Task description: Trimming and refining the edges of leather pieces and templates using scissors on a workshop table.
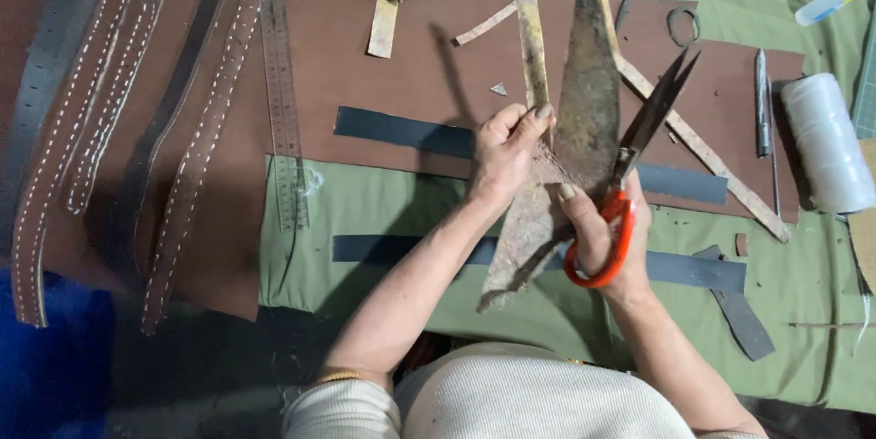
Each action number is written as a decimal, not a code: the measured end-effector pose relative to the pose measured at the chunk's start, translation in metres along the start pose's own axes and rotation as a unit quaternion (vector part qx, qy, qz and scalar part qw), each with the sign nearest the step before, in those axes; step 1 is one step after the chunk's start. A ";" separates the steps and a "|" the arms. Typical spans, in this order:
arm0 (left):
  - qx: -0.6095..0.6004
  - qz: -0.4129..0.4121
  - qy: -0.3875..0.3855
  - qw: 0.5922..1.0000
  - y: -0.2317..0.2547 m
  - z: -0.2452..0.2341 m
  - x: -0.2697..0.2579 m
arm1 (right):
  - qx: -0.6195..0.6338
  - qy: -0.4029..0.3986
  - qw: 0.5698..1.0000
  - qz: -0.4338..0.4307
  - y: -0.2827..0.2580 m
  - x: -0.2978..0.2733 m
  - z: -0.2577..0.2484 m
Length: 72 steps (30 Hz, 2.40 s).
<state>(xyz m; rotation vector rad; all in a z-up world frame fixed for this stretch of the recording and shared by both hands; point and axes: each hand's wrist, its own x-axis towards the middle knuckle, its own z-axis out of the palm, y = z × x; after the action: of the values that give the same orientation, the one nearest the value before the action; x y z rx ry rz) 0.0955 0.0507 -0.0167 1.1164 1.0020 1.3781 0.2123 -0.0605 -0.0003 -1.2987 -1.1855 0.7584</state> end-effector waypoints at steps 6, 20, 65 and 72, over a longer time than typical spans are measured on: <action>0.010 0.046 -0.064 0.997 0.052 -0.027 -0.029 | 0.103 -0.020 0.987 0.122 -0.059 0.006 -0.015; 0.135 0.303 -0.141 0.933 0.140 -0.044 -0.047 | 0.008 -0.019 0.999 0.027 0.008 -0.002 -0.049; -0.150 -0.131 -0.019 0.980 -0.012 -0.058 -0.078 | 0.095 -0.272 0.858 0.425 -0.044 -0.061 -0.023; -0.136 -0.147 -0.033 0.979 -0.003 -0.049 -0.091 | 0.130 -0.267 0.881 0.369 -0.050 -0.054 -0.018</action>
<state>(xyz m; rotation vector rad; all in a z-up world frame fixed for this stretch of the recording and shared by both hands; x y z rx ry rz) 0.0497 -0.0388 -0.0394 0.7717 0.8611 1.1879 0.2052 -0.1256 0.0377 -1.3474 -0.9253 1.8655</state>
